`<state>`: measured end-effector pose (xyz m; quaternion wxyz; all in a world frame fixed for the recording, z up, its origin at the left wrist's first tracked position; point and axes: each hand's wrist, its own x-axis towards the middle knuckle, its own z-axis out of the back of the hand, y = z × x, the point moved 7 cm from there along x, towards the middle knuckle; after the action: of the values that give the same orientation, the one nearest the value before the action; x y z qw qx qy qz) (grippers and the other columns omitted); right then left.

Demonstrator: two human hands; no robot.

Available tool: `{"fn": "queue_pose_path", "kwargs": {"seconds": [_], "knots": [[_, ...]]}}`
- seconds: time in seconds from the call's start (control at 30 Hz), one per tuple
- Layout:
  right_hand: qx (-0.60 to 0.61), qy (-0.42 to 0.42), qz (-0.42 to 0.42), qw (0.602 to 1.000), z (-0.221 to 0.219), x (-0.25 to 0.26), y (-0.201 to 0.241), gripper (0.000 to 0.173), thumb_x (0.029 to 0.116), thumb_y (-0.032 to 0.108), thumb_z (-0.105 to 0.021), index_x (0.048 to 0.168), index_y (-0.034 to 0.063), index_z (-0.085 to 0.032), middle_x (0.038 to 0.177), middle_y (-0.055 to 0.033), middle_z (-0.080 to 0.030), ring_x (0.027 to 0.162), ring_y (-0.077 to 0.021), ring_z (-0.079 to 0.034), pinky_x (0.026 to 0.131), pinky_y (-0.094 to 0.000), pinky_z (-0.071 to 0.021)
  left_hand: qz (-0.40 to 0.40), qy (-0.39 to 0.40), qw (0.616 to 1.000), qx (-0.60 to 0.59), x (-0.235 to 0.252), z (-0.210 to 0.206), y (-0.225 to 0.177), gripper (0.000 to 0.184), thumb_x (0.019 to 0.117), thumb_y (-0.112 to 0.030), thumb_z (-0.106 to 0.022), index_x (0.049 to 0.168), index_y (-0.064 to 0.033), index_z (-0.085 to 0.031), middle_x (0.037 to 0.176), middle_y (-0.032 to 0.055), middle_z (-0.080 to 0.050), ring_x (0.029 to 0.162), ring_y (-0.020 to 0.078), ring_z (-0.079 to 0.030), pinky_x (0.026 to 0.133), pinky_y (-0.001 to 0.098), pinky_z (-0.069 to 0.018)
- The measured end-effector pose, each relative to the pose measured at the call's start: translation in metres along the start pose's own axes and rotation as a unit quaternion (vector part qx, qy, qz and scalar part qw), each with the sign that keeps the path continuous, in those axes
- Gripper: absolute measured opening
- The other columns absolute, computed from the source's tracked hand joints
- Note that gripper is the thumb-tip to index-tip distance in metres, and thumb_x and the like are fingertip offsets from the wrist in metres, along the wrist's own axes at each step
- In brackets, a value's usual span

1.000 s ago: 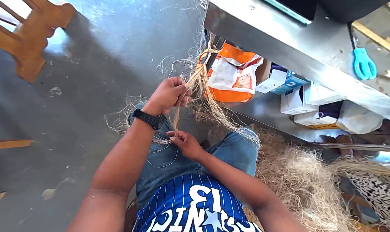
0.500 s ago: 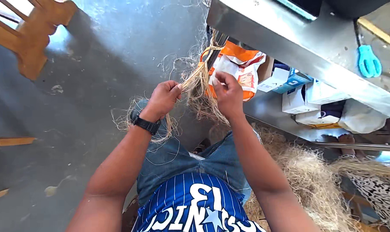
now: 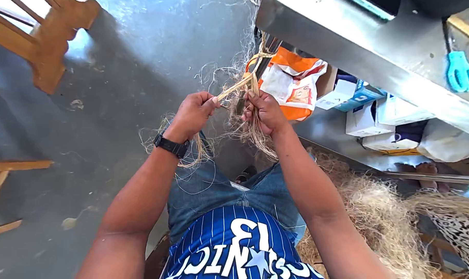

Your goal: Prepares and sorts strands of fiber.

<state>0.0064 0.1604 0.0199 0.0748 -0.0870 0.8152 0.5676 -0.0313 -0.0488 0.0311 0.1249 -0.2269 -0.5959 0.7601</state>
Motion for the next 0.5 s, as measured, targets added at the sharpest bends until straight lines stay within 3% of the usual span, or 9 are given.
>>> {"fn": "queue_pose_path", "kwargs": {"seconds": [0.07,0.3,0.4,0.5], "knots": [[-0.019,-0.006,-0.028,0.999,0.011,-0.007,-0.003,0.021,0.1108,0.02,-0.046,0.107,0.0049,-0.06,0.077,-0.0028,-0.059,0.067,-0.0163,-0.064,0.069,-0.04,-0.0628,0.003,0.008,1.0,-0.004,-0.001,-0.001,0.007,0.023,0.1078,-0.028,-0.054,0.103,-0.0118,-0.07,0.074,-0.0033,-0.057,0.057,0.0072,-0.045,0.053,0.0233,-0.0382],[-0.072,0.009,-0.055,0.996,0.022,-0.016,-0.003,0.022,0.1099,0.015,-0.047,0.106,0.0011,-0.064,0.078,-0.0036,-0.063,0.069,-0.0168,-0.067,0.072,-0.0402,-0.0634,0.029,0.022,0.997,-0.062,-0.012,-0.006,0.023,0.02,0.1078,-0.024,-0.054,0.104,-0.01,-0.069,0.073,-0.0036,-0.06,0.053,0.0043,-0.045,0.047,0.0186,-0.0359],[-0.106,0.004,-0.049,0.993,0.023,-0.012,-0.001,0.019,0.1079,0.015,-0.052,0.113,0.0006,-0.063,0.094,-0.0073,-0.068,0.084,-0.0187,-0.069,0.079,-0.0394,-0.0621,0.033,0.02,0.996,-0.079,-0.018,-0.007,0.026,0.018,0.1069,-0.021,-0.056,0.104,-0.0096,-0.069,0.074,-0.0033,-0.059,0.052,0.0041,-0.043,0.046,0.0181,-0.0336],[-0.124,-0.006,-0.002,0.992,0.019,-0.001,0.005,0.028,0.1051,0.019,-0.058,0.126,0.0002,-0.059,0.112,-0.0101,-0.069,0.1,-0.0188,-0.067,0.09,-0.038,-0.0576,0.026,0.018,0.996,-0.086,-0.024,-0.012,0.025,0.017,0.1065,-0.019,-0.056,0.104,-0.0089,-0.069,0.073,-0.0031,-0.059,0.053,0.0045,-0.044,0.048,0.0186,-0.036]]}}
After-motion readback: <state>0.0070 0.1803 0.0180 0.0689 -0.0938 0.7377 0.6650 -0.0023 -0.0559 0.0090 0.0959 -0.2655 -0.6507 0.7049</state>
